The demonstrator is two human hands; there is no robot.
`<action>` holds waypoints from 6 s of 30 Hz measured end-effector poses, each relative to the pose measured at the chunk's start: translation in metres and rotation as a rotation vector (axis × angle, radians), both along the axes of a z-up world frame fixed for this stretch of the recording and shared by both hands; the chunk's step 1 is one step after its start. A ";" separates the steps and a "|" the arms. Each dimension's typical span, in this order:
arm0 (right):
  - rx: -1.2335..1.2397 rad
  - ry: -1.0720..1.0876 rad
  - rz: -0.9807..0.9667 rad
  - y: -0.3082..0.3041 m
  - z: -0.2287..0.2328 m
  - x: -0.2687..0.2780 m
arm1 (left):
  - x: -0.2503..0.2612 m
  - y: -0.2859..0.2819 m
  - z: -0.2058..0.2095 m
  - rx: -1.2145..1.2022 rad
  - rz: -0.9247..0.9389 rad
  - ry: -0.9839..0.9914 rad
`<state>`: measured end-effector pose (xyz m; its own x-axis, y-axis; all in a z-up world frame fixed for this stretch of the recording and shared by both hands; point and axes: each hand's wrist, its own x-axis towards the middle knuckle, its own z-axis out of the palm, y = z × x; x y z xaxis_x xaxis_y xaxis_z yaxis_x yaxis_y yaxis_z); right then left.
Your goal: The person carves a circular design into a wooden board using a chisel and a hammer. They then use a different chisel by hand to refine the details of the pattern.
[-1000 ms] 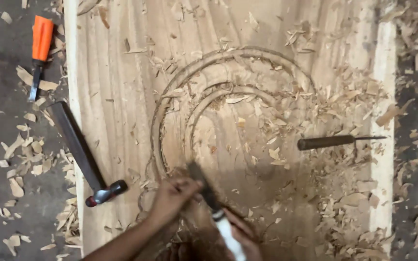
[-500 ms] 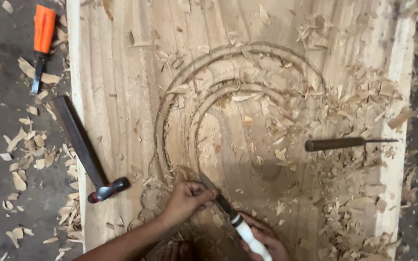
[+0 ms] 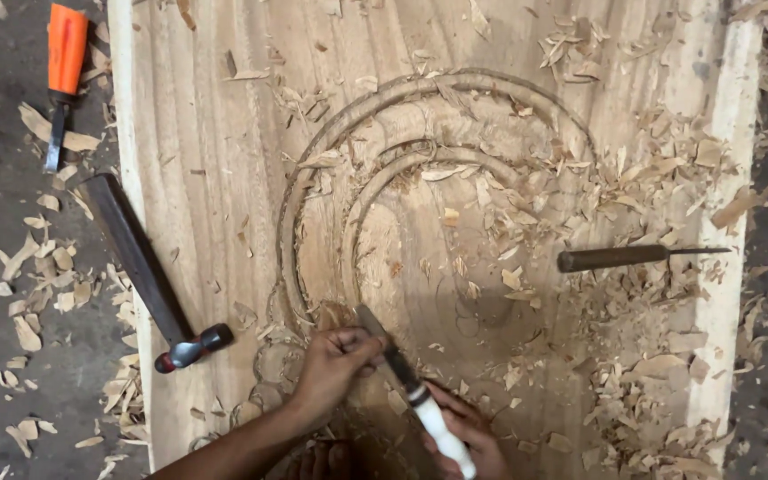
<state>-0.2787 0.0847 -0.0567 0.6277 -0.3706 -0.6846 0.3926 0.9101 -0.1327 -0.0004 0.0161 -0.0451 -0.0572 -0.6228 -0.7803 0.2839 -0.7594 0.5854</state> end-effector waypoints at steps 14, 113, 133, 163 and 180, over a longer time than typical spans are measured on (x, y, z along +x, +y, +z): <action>-0.150 -0.083 -0.476 -0.054 0.046 0.104 | 0.031 -0.051 0.051 -0.195 0.114 0.012; -0.231 0.428 -0.038 -0.025 0.044 0.075 | 0.028 -0.044 0.014 -0.029 -0.190 -0.102; -0.313 0.416 -0.109 -0.014 0.028 0.102 | 0.032 -0.031 -0.005 -0.128 -0.028 -0.019; -0.386 0.924 0.220 0.040 0.033 0.027 | 0.032 -0.011 0.019 -0.041 -0.572 -0.293; -0.608 0.927 0.197 0.032 0.037 0.052 | 0.035 -0.009 0.003 -0.005 -0.333 -0.124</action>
<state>-0.2272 0.1168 -0.0194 0.0548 -0.7521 -0.6568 -0.2314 0.6303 -0.7411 0.0350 0.0069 -0.0423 -0.1625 -0.5901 -0.7908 -0.0524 -0.7952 0.6041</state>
